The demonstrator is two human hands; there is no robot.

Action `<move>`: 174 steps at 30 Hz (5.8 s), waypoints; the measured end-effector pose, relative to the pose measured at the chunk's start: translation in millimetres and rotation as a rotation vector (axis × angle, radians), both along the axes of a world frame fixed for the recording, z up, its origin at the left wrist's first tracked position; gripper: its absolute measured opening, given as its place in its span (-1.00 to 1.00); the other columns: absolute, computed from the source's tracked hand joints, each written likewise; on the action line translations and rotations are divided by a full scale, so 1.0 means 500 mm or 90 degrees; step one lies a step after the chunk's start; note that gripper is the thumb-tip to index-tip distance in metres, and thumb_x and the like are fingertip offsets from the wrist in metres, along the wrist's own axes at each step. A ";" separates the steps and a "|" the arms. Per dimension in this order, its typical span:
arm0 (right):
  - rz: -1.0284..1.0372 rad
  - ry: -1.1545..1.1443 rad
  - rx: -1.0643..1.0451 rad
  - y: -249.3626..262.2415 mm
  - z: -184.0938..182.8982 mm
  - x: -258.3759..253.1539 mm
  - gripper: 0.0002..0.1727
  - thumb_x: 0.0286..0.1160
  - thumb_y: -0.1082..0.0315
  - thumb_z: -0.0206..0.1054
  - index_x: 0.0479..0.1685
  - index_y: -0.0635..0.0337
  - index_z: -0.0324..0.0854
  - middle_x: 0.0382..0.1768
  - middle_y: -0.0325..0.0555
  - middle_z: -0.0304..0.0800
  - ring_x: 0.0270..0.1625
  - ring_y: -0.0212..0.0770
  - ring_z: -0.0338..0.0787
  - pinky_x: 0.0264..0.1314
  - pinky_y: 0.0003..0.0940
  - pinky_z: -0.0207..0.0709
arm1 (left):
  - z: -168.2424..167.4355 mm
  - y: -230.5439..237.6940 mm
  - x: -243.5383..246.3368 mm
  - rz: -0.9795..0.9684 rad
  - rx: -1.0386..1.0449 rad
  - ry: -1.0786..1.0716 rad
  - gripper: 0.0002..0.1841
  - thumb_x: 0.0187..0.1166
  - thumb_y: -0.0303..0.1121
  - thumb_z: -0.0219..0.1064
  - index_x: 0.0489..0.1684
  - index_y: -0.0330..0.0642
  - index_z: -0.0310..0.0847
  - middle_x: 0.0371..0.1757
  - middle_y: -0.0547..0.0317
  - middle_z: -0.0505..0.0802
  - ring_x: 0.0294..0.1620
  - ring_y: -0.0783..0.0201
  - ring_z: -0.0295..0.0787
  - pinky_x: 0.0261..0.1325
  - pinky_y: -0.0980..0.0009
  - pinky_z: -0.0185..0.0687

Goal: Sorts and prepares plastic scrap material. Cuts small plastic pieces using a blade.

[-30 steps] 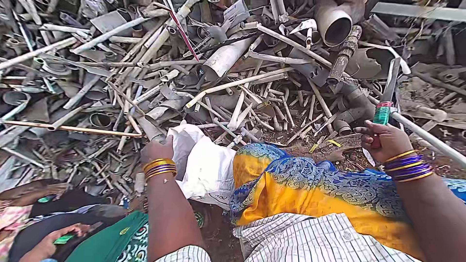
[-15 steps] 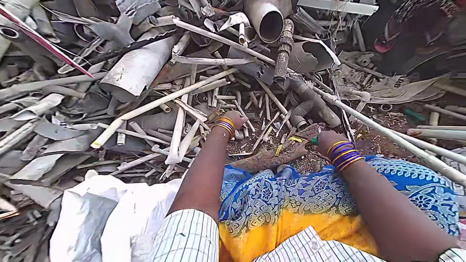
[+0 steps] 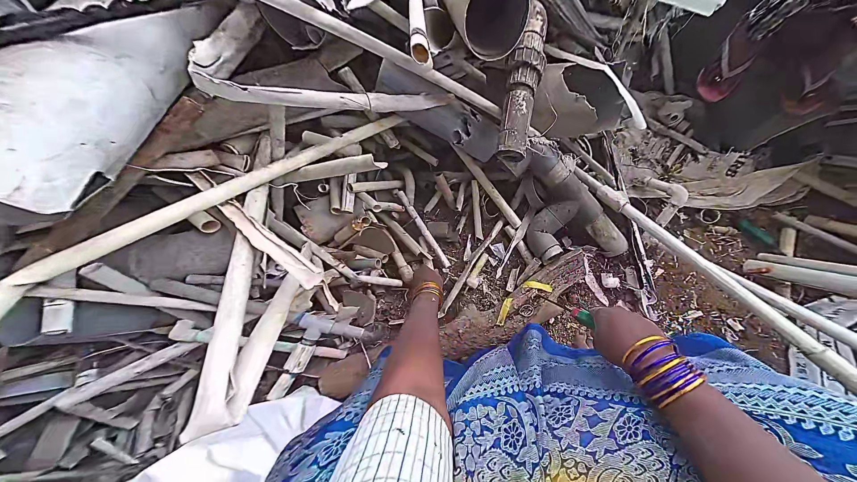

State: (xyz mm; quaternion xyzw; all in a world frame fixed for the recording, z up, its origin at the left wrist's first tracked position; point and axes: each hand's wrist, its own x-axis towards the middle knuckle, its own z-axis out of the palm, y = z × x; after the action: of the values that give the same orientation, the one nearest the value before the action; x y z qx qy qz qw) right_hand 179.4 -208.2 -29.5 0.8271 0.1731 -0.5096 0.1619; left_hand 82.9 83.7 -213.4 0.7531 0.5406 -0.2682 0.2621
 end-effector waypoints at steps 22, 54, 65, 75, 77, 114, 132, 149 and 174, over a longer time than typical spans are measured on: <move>-0.346 -0.217 0.640 -0.032 0.028 -0.035 -0.44 0.89 0.24 -0.04 0.72 0.41 0.16 -0.02 0.30 0.76 -0.08 0.12 0.81 0.11 0.04 0.62 | 0.276 -0.103 0.101 0.260 -0.352 -0.333 -0.71 0.78 -0.09 0.15 -0.27 -0.07 0.55 -0.67 0.33 0.44 -0.83 0.48 0.19 -0.77 0.60 0.12; -0.428 0.195 1.055 -0.072 0.122 -0.137 -0.47 0.33 0.34 0.15 0.38 0.21 0.32 -0.16 -0.27 0.62 -0.31 -0.51 0.67 -0.22 -0.52 0.59 | 0.624 -0.317 -0.307 0.258 -0.337 -0.776 -0.49 0.96 -0.17 -0.33 0.21 -0.34 0.54 -0.70 0.34 0.56 -0.83 0.56 0.36 -0.77 0.67 0.31; -0.395 0.115 0.958 -0.101 0.067 -0.126 -0.56 0.80 0.27 -0.10 0.43 0.38 0.40 -0.30 -0.20 0.53 -0.39 -0.43 0.59 -0.25 -0.48 0.57 | 0.430 -0.433 -0.117 0.270 -0.592 -0.725 -0.58 0.66 -0.56 -0.20 0.43 -0.33 0.34 -0.31 0.21 0.65 -0.70 0.53 0.37 -0.68 0.64 0.31; -0.405 0.038 0.879 -0.083 0.061 -0.047 -0.48 0.94 0.26 -0.14 0.77 0.22 0.22 -0.29 -0.10 0.62 -0.50 -0.41 0.62 -0.33 -0.49 0.63 | 0.422 -0.429 -0.078 0.184 -0.539 -0.694 -0.56 0.81 -0.43 -0.16 0.58 -0.38 0.30 -0.64 0.35 0.45 -0.83 0.56 0.20 -0.79 0.65 0.12; -0.408 0.018 0.855 -0.078 0.052 -0.035 -0.48 0.91 0.28 -0.05 0.78 0.14 0.26 -0.15 -0.02 0.69 -0.43 -0.41 0.61 -0.25 -0.47 0.59 | 0.421 -0.428 -0.076 0.192 -0.558 -0.685 -0.59 0.80 -0.44 -0.18 0.52 -0.37 0.33 -0.69 0.38 0.42 -0.85 0.57 0.19 -0.81 0.66 0.12; -0.300 -0.106 0.688 -0.042 0.030 -0.068 -0.46 0.92 0.27 -0.11 0.84 -0.01 0.24 0.36 0.23 0.74 0.26 0.14 0.78 0.40 0.11 0.50 | 0.415 -0.452 -0.075 0.193 -0.414 -0.639 -0.68 0.81 -0.49 -0.07 0.33 -0.48 0.45 -0.66 0.34 0.45 -0.81 0.57 0.25 -0.76 0.66 0.17; -0.298 -0.141 0.688 -0.037 0.036 -0.087 -0.45 0.92 0.27 -0.09 0.85 -0.03 0.21 0.15 0.30 0.82 0.13 0.23 0.81 0.29 0.19 0.54 | 0.419 -0.445 -0.078 0.198 -0.414 -0.654 -0.71 0.77 -0.51 -0.08 0.22 -0.44 0.50 -0.69 0.38 0.43 -0.84 0.59 0.22 -0.78 0.68 0.15; -0.313 -0.133 0.728 -0.035 0.027 -0.083 -0.47 0.92 0.28 -0.09 0.83 -0.02 0.26 0.20 0.25 0.80 -0.01 0.16 0.82 0.12 0.14 0.60 | 0.417 -0.444 -0.077 0.293 -0.454 -0.653 -0.74 0.82 -0.47 -0.14 -0.11 -0.26 0.51 -0.77 0.38 0.41 -0.89 0.56 0.22 -0.83 0.67 0.13; -0.224 -0.123 0.690 -0.034 0.052 -0.122 -0.45 0.89 0.26 -0.09 0.84 -0.12 0.24 0.04 0.23 0.86 0.08 0.19 0.82 0.23 0.17 0.55 | 0.419 -0.428 -0.071 0.290 -0.415 -0.655 -0.70 0.82 -0.46 -0.13 -0.29 -0.20 0.50 -0.79 0.38 0.42 -0.89 0.55 0.18 -0.83 0.65 0.05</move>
State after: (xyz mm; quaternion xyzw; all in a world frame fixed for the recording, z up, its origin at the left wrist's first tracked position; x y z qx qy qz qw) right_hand 118.3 -225.5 -3.7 0.8511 0.2536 -0.2895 -0.3571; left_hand 47.6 -130.3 -3.8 0.5336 0.3831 0.0390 0.7530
